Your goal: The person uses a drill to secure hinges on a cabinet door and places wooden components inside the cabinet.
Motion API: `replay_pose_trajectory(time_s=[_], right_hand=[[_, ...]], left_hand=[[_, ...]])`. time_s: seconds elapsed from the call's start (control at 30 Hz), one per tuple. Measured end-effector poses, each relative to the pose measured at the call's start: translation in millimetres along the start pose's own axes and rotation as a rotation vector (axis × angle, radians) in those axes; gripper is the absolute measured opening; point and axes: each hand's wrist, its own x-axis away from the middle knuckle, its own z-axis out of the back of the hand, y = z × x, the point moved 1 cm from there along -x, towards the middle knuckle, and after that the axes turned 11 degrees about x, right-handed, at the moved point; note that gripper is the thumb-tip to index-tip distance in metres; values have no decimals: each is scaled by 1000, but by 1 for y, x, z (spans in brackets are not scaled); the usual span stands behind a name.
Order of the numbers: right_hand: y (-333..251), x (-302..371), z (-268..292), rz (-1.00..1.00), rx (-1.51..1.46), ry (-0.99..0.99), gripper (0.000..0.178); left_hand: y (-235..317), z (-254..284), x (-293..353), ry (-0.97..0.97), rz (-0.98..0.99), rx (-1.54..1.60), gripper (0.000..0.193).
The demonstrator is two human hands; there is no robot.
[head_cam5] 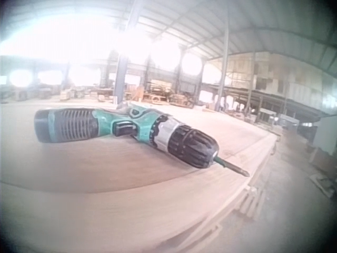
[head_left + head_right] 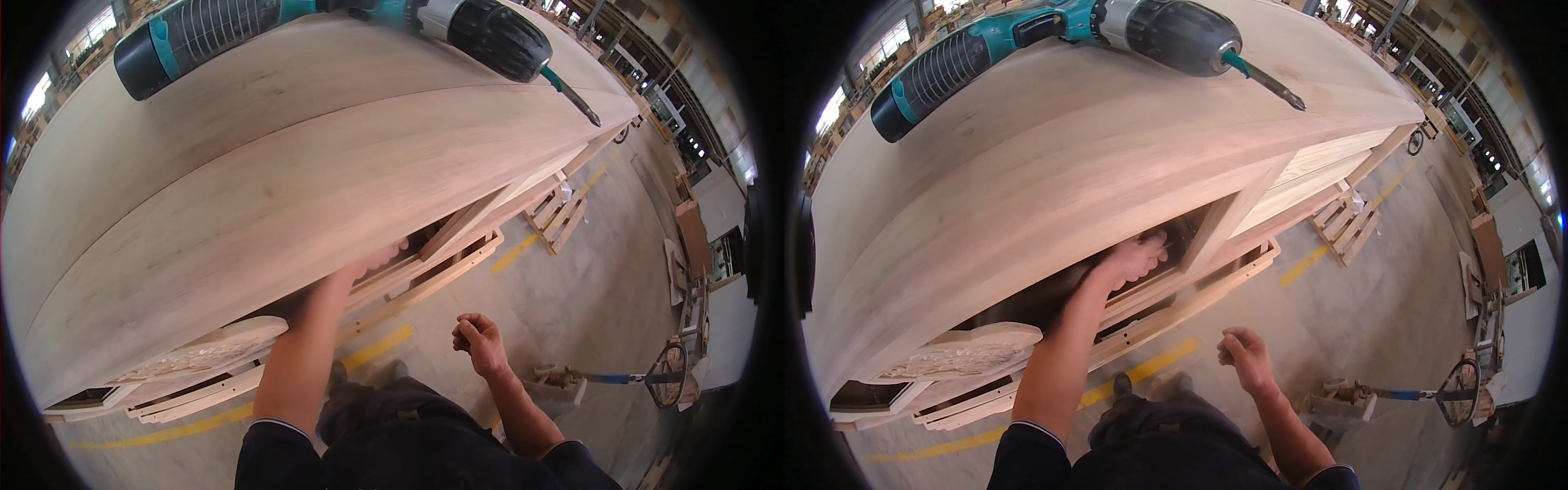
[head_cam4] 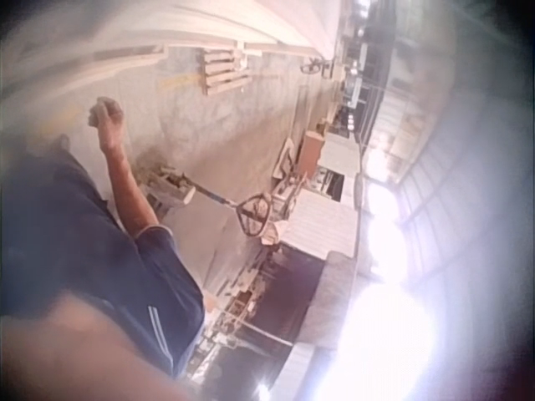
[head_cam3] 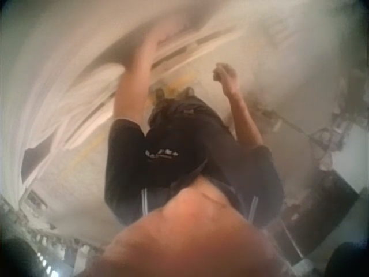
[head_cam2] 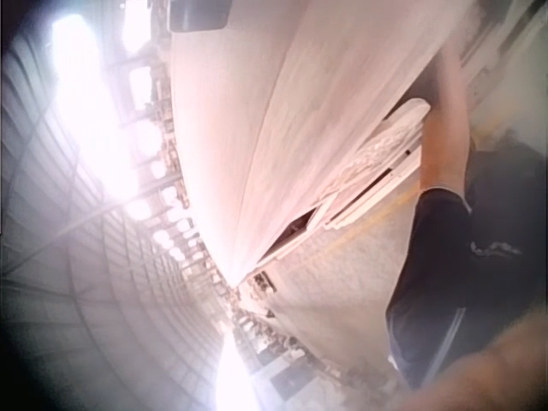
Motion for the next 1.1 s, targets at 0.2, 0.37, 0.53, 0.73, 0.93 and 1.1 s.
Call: replay_pose_trajectory(time_s=[0.2,0.37,0.53,0.73,0.93,1.1], right_hand=[[0,-11,-10,-8,9,-47,25],[7,-17,-9,-15,4,-60,21],[7,-17,-11,-22,4,-62,25],[10,-18,-4,-26,-3,-68,25],[7,-22,-2,-17,12,-38,27],[14,-23,-2,-46,20,-44,27]], left_hand=[[-31,26,-36,266,-1211,-1091,36],[-34,21,-27,368,-1423,-1278,33],[-32,-5,22,402,-1491,-1391,33],[-39,-27,61,383,-1208,-1522,35],[-38,-36,66,458,-1268,-1663,32],[-33,-34,63,282,-1062,-1582,30]])
